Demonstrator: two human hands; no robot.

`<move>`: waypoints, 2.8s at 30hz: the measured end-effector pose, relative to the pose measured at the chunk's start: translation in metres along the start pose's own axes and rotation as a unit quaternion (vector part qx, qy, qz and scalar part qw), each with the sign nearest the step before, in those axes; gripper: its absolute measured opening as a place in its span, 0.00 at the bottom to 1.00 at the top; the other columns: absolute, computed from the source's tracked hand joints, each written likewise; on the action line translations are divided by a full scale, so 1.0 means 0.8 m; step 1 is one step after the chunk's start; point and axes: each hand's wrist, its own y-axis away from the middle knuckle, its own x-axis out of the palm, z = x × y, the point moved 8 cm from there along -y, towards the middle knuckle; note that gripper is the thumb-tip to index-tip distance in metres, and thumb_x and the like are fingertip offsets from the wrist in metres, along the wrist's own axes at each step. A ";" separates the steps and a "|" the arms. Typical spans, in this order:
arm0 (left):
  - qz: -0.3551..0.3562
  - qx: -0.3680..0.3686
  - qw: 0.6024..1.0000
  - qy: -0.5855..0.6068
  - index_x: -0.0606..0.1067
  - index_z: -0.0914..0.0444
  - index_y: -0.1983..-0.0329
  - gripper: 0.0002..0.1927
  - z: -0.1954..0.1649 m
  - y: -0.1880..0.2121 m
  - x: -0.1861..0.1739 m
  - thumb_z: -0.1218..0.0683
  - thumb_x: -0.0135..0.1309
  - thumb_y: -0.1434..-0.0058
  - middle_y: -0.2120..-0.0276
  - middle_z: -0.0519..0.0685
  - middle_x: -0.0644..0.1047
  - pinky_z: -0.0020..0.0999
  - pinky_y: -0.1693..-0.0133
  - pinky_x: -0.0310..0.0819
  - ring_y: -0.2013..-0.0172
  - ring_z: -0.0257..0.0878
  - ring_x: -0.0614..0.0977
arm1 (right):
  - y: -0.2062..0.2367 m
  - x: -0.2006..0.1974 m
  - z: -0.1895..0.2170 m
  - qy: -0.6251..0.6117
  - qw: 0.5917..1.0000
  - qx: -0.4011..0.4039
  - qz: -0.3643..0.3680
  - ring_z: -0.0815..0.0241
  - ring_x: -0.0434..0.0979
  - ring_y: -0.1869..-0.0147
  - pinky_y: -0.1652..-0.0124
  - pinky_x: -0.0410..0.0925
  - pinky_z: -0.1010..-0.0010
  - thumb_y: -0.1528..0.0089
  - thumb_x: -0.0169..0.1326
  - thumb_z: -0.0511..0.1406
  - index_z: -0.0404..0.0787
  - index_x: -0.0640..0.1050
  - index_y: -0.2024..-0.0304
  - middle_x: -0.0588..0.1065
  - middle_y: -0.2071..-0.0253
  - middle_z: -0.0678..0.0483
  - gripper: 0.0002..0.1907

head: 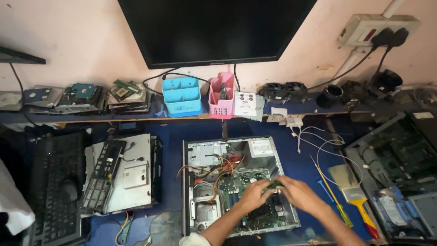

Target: The person works on an open desktop computer case on a workbench, using a screwdriver to unscrew and adjust components on the motherboard. They handle cables, remove and reposition a cooling fan, and manipulate small parts inside the case.

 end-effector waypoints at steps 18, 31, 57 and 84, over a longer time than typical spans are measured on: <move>-0.072 -0.028 0.995 0.060 0.75 0.69 0.52 0.21 0.014 0.005 -0.002 0.52 0.64 0.43 0.58 0.61 0.80 0.47 0.56 0.75 0.57 0.57 0.82 | -0.004 0.057 -0.058 0.214 0.938 0.161 0.218 0.38 0.80 0.65 0.66 0.72 0.48 0.33 0.49 0.50 0.40 0.73 0.59 0.78 0.74 0.41 0.20; -0.009 -0.025 0.999 0.038 0.76 0.66 0.48 0.22 0.019 0.007 -0.003 0.46 0.60 0.38 0.56 0.60 0.81 0.48 0.56 0.78 0.57 0.58 0.83 | -0.014 0.048 -0.043 0.259 0.913 0.159 0.273 0.38 0.80 0.64 0.64 0.72 0.49 0.33 0.50 0.51 0.40 0.74 0.53 0.78 0.72 0.41 0.22; -0.074 -0.001 0.997 0.012 0.75 0.66 0.48 0.23 0.020 0.025 -0.007 0.47 0.62 0.39 0.58 0.62 0.81 0.48 0.59 0.77 0.59 0.60 0.83 | -0.024 0.040 -0.010 0.208 0.950 0.119 0.201 0.39 0.80 0.65 0.67 0.71 0.50 0.35 0.53 0.47 0.39 0.71 0.62 0.78 0.74 0.44 0.18; -0.038 -0.053 0.998 0.023 0.75 0.61 0.39 0.20 0.023 0.020 0.029 0.50 0.57 0.32 0.45 0.60 0.80 0.45 0.46 0.77 0.48 0.55 0.83 | -0.001 0.020 -0.033 0.124 0.958 0.084 0.244 0.39 0.79 0.59 0.62 0.70 0.48 0.36 0.55 0.41 0.39 0.73 0.58 0.78 0.68 0.44 0.12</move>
